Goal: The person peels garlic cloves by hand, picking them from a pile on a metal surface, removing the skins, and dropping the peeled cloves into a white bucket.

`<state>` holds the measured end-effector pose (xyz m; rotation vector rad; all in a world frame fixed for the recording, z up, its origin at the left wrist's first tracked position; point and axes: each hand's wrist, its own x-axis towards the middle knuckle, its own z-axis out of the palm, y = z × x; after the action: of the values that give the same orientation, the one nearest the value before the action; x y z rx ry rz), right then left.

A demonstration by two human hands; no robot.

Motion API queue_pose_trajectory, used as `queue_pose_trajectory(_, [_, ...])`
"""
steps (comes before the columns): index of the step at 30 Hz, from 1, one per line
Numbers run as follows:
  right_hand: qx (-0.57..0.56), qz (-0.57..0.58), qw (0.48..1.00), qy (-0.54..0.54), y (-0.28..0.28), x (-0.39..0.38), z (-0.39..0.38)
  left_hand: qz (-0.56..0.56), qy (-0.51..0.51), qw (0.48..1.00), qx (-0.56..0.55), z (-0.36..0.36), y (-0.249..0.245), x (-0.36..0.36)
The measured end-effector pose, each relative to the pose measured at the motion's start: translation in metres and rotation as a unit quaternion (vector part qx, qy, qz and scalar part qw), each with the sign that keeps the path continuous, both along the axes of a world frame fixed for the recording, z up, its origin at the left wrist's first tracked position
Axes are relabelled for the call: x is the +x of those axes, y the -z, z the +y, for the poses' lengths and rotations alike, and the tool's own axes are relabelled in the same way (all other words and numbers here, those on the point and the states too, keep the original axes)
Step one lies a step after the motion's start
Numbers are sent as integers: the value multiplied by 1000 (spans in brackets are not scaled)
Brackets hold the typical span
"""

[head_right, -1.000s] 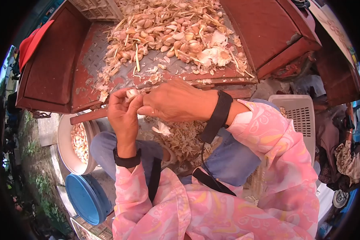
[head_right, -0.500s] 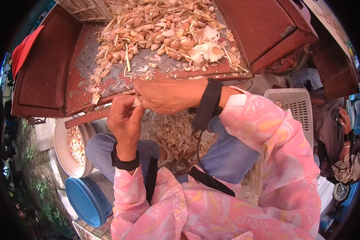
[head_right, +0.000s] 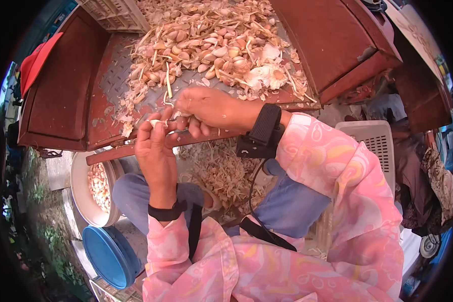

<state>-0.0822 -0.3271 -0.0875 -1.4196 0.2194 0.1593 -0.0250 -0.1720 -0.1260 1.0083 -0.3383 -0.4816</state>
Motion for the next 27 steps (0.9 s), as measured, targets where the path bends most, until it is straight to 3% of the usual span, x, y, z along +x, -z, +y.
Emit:
queue_pose_trajectory(4, [-9,10,1000,-5,5,5,4,-7,-18,1000,-17,-4,4,-4])
queue_pose_trajectory(7, [-110,-13,992,-58,11,5,6,-1,-37,999,-16,-8,9,-6])
queue_pose_trajectory(9, [-301,-195,933,-18,19,4,11,12,-40,999,-28,-10,9,-9])
queue_pose_trajectory(15, [-439,-205,875,18,18,2,16,28,-37,997,-61,-12,16,-12])
queue_pose_trajectory(16, [-439,-206,874,19,19,3,14,47,-16,995,-89,-10,15,-11])
queue_pose_trajectory(17, [-366,-224,903,0,19,4,12,45,-17,995,-90,-7,13,-9])
queue_pose_trajectory(18, [-289,-242,926,-20,17,5,10,129,30,983,-125,-2,9,-5])
queue_pose_trajectory(19, [-289,-247,925,-22,12,5,6,210,78,962,-158,3,2,-4])
queue_pose_trajectory(21, [-139,-99,984,-42,-1,4,-7,221,126,950,-182,18,-27,-16])
queue_pose_trajectory(22, [-143,-103,983,-43,-2,6,-12,237,178,934,-201,25,-48,-26])
queue_pose_trajectory(24, [-19,-45,998,43,0,7,-15,150,306,903,-262,40,-83,-52])
queue_pose_trajectory(26, [-31,-27,998,37,2,11,-16,52,417,846,-327,44,-102,-66])
queue_pose_trajectory(27, [-39,-31,998,29,8,12,-16,63,379,825,-415,38,-107,-86])
